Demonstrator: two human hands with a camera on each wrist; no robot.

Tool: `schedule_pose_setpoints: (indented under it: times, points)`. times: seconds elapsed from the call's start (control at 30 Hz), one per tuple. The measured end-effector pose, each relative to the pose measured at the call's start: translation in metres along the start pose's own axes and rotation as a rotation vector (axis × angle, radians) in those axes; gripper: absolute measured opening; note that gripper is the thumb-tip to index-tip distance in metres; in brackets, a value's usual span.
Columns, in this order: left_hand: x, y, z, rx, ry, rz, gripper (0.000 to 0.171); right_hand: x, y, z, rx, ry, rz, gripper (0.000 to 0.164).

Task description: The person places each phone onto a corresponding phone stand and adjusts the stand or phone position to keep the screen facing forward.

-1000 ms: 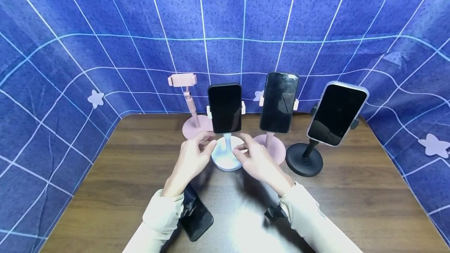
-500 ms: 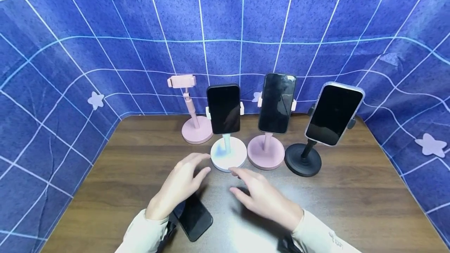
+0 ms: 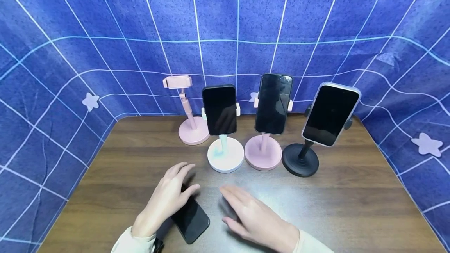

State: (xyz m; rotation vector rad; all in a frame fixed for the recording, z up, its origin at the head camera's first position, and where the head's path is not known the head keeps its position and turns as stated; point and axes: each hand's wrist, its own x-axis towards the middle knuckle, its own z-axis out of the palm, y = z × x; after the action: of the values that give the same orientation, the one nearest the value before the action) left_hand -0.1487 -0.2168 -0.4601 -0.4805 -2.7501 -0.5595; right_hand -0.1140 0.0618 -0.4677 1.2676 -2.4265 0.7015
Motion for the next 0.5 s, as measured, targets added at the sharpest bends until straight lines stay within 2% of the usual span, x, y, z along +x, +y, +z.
schedule_pose_setpoints:
  times: [0.27,0.37,0.5]
  points:
    - [-0.01,-0.016,-0.002,-0.007,-0.048,-0.114,0.057,0.007,-0.011,0.014,0.024,-0.127,0.033,0.059]
    - [-0.009,-0.02,-0.002,-0.002,-0.065,-0.137,0.057,0.01,-0.012,0.018,0.017,-0.13,0.03,0.059]
    - [-0.003,-0.027,-0.004,-0.004,-0.077,-0.154,0.058,0.015,-0.01,0.027,0.009,-0.09,0.01,0.06]
